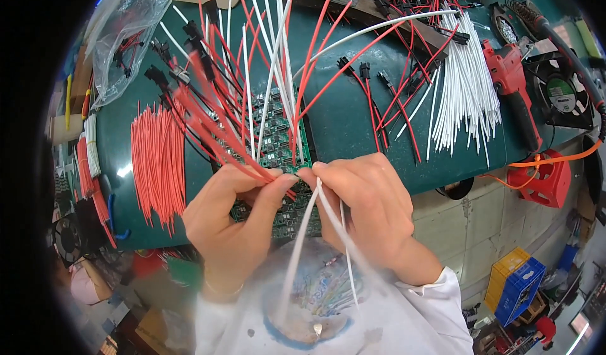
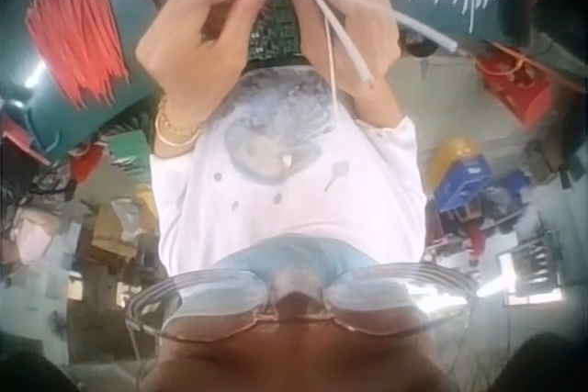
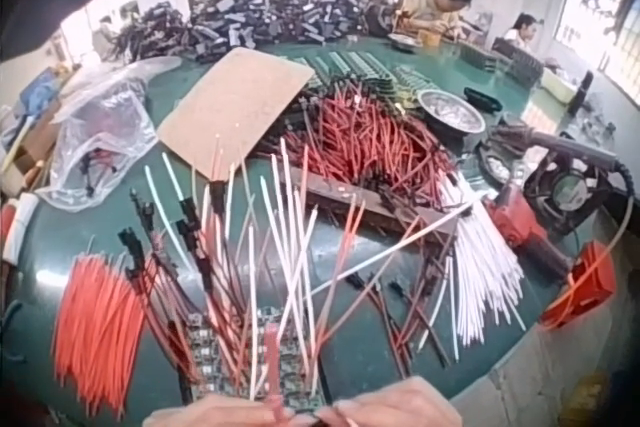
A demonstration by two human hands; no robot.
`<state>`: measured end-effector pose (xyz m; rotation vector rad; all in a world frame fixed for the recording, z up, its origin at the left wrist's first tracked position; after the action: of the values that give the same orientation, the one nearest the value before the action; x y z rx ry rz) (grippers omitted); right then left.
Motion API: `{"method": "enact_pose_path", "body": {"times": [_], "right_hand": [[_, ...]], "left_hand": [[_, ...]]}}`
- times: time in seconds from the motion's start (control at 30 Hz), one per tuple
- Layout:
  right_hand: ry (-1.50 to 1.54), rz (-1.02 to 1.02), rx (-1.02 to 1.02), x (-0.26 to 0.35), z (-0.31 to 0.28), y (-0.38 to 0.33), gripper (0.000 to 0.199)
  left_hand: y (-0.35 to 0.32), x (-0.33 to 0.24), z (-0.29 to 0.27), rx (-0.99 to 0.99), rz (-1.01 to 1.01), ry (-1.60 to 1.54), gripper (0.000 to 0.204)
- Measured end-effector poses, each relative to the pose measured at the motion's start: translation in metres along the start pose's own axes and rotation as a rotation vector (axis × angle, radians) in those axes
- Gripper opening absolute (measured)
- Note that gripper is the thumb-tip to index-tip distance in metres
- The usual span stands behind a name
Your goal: The person inserts color-coded wires into connectors on an array of circuit boards by hand.
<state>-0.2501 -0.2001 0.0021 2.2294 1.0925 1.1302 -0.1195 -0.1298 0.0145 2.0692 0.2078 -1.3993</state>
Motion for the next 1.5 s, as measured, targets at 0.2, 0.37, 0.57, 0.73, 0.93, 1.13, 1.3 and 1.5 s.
{"method": "enact_pose_path", "body": {"times": [0.2,0.37,0.57,0.73,0.93,1.13,1.3,1.5], "right_hand": [[-0.03,-0.026,-0.043,0.001,0.002,0.0,0.036],[0.043,0.046,0.004,0.002,0.004,0.003,0.033],[0.095,0.244,0.144,-0.006,-0.001,0.001,0.02],[0.466,0.524,-0.091,-0.02,-0.032,-0.01,0.016],[0.285,0.125,0.099,0.028,0.007,-0.002,0.028],[0.145,0.027,0.101,0.032,0.015,-0.003,0.031],[0.2,0.072,0.117,0.032,0.018,-0.004,0.027],[0.189,0.046,0.134,0.032,0.019,-0.006,0.028]], "left_hand": [[0.001,-0.001,0.001,0.042,-0.035,0.005,0.013],[0.0,-0.002,-0.001,0.061,-0.019,-0.003,0.012],[-0.006,-0.003,-0.021,-0.012,-0.075,-0.071,0.01],[-0.028,0.003,-0.055,-0.186,-0.317,-0.363,0.01],[-0.04,0.008,-0.048,-0.188,-0.378,-0.394,0.01],[-0.037,0.013,-0.044,-0.099,-0.25,-0.294,0.013],[-0.034,0.012,-0.044,-0.057,-0.18,-0.219,0.014],[-0.034,0.012,-0.044,-0.051,-0.179,-0.169,0.015]]}}
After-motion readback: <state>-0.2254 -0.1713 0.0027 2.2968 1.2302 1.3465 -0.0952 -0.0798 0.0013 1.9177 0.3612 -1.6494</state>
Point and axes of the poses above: each hand's wrist, its own y-axis towards the middle knuckle, its own z-axis out of the palm, x = y × z, the point moved 4 cm from there along y, towards the middle knuckle, and after that the axes turned 13 degrees about -y, right-handed, at the moved point
